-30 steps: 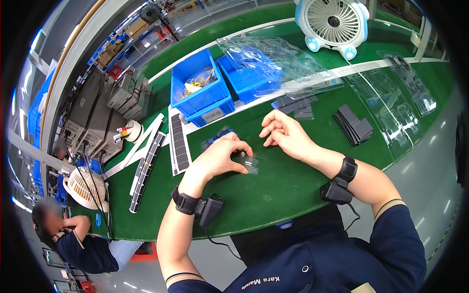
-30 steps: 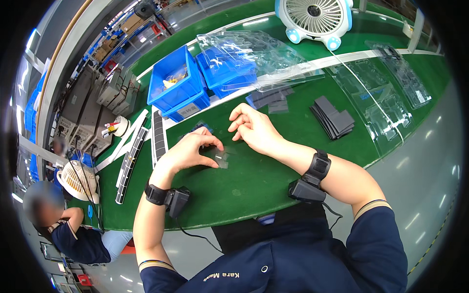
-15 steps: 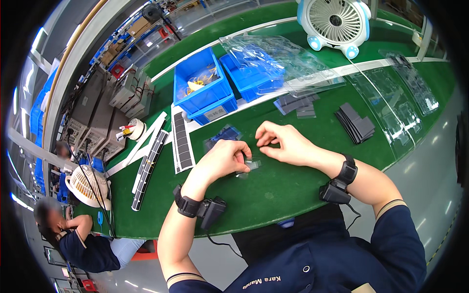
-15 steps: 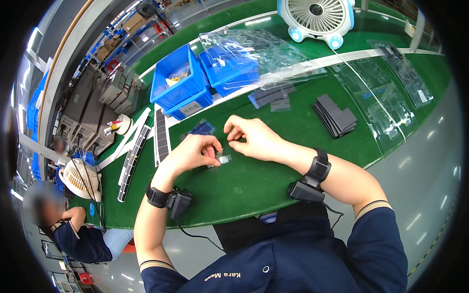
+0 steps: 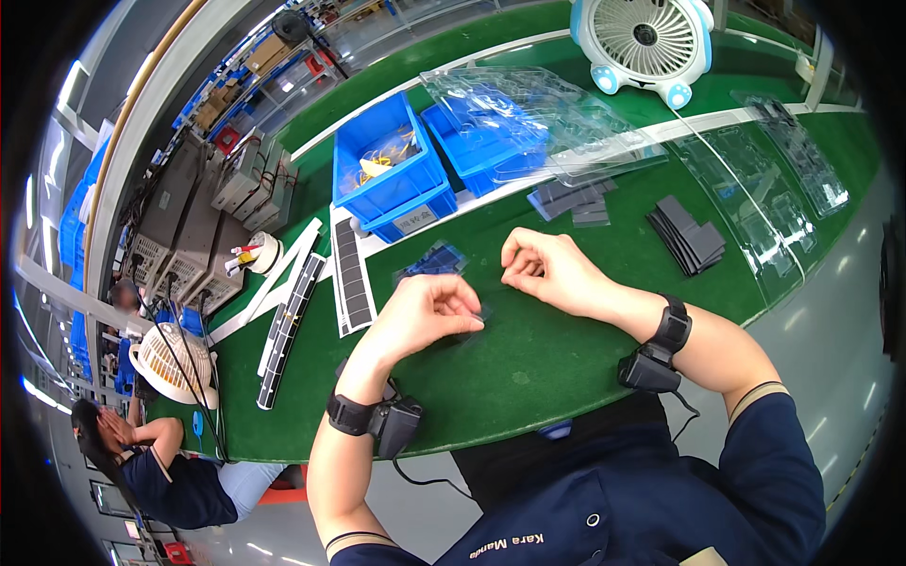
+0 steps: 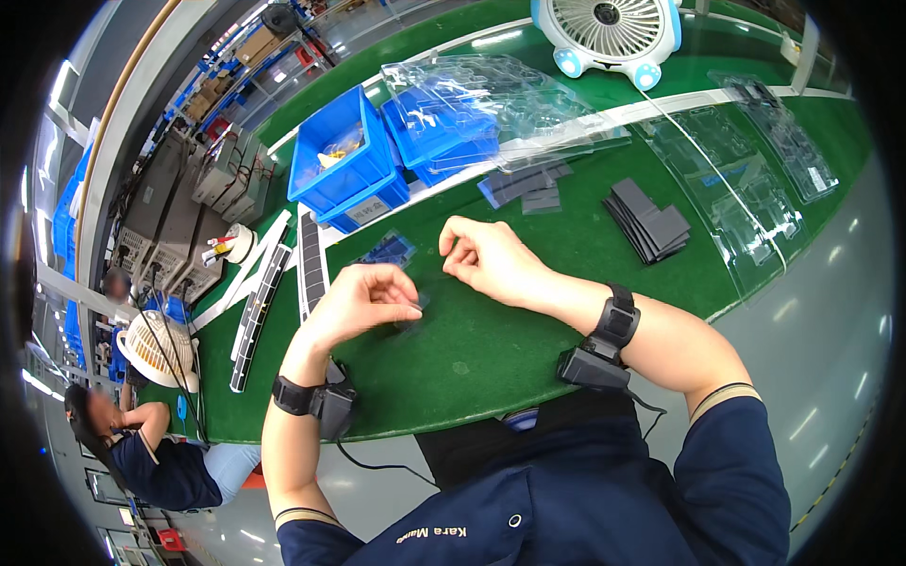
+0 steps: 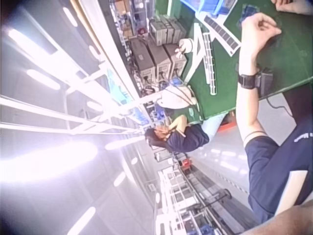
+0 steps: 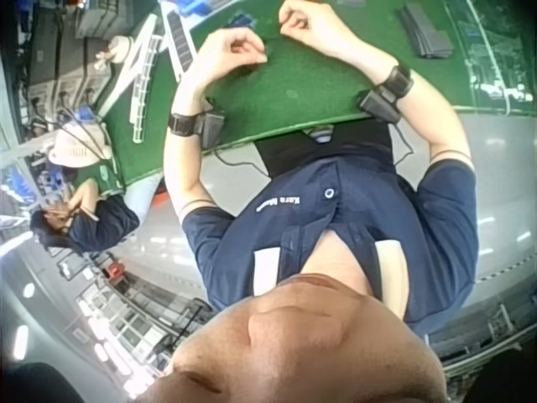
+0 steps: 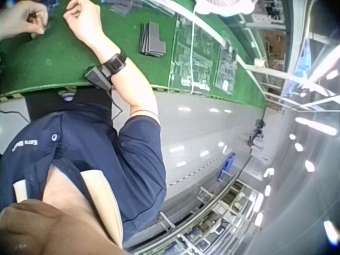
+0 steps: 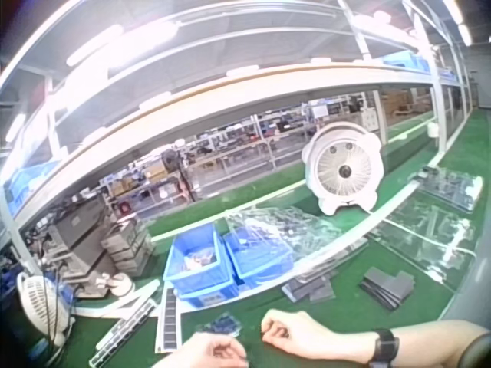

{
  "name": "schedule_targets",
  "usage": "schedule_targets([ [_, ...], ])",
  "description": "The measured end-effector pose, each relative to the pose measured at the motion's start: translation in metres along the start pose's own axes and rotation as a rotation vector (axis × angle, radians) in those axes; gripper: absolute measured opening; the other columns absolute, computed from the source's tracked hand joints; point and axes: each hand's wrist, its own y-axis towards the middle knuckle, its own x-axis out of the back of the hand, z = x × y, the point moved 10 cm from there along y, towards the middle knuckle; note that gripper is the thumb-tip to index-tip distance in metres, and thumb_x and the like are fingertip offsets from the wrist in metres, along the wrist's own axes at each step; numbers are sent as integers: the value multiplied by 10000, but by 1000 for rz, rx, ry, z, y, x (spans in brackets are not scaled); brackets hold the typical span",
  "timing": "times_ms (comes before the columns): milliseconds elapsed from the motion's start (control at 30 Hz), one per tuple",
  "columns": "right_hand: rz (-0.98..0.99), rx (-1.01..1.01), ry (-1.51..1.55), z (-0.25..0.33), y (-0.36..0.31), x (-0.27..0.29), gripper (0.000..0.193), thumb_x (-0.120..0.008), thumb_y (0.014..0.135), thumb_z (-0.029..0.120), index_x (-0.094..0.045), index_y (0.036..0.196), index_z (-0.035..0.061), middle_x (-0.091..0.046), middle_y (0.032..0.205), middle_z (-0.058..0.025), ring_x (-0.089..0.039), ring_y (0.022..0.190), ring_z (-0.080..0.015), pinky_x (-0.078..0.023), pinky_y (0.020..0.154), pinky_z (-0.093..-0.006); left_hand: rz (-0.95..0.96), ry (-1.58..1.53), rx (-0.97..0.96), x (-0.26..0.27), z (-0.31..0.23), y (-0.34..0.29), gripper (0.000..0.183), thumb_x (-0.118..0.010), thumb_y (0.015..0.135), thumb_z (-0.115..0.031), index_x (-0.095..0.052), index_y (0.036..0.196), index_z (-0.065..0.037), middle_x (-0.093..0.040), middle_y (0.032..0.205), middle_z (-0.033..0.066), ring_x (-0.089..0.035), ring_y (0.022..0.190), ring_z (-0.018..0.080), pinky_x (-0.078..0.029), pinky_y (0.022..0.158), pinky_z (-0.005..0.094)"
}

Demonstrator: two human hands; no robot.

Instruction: Assembling small black plastic housing components by hand at an industrial workstation.

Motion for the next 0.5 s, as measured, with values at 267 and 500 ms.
schedule_targets([
  [267, 181, 7, 73, 13, -5, -23, 154, -609, 801, 12, -505, 914, 20, -659, 756, -81, -609, 709, -104, -480, 647, -256, -162, -58, -39, 10, -7, 4, 259, -734, 716, -56, -664, 959, -2, -634, 708, 34, -592, 650, 67, -487, 619, 226],
  [500, -38, 27, 11, 10, 0, 3, 157, -624, 795, 47, -534, 922, 23, -609, 763, -58, -569, 670, -110, -473, 607, -255, -121, 199, -179, 21, -32, -9, 118, -773, 668, -127, -716, 751, -66, -595, 934, 49, -549, 878, 142, -445, 750, 259],
])
